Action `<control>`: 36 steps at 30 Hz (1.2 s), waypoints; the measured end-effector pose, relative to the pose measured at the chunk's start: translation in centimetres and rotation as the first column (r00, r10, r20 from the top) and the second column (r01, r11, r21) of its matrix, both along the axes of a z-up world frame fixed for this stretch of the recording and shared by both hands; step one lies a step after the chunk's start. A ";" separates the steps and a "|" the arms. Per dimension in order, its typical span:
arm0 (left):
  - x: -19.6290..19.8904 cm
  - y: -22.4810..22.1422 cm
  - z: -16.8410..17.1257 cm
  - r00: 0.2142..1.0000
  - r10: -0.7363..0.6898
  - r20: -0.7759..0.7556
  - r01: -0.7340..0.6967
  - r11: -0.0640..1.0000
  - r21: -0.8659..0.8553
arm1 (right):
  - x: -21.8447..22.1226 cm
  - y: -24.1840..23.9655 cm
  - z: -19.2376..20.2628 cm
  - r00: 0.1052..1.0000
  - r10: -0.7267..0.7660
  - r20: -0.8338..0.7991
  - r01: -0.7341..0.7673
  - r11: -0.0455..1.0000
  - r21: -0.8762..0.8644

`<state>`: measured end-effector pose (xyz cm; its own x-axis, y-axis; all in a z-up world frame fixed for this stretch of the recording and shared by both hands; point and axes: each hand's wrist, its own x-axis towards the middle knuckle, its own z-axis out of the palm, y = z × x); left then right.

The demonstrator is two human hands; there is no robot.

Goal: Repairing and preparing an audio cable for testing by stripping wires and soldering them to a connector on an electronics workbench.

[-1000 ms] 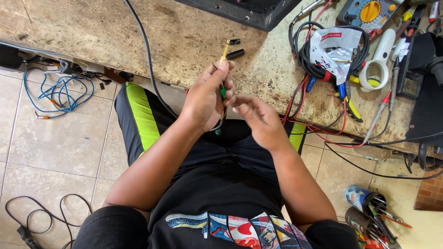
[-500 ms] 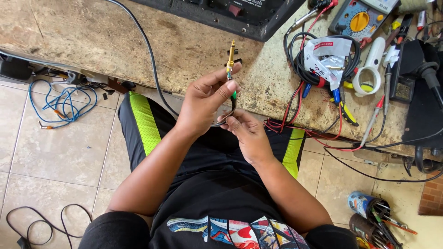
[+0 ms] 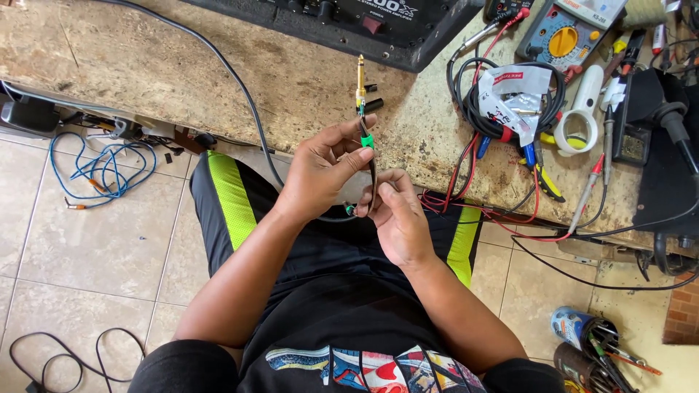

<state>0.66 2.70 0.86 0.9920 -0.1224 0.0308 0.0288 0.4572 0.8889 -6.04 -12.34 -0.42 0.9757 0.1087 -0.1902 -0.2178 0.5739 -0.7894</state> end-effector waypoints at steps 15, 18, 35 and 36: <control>0.4 0.9 -1.3 0.990 -0.040 0.132 0.026 0.994 0.108 | 1.0 -2.2 2.6 0.971 0.127 -0.201 -0.173 0.957 -0.231; 0.2 0.6 -1.3 0.995 -0.094 0.041 0.095 0.995 -0.012 | 2.0 -3.2 4.2 0.933 0.229 -0.276 -0.267 0.957 -0.111; 1.9 3.2 -2.7 0.984 -0.181 0.006 0.180 0.981 0.069 | 4.7 -4.9 9.5 0.882 0.472 0.005 -0.272 0.517 -0.812; 2.2 3.3 -3.2 0.979 -0.203 0.005 0.202 0.975 0.094 | 5.5 -5.3 9.9 0.850 0.522 0.064 -0.147 0.353 -0.924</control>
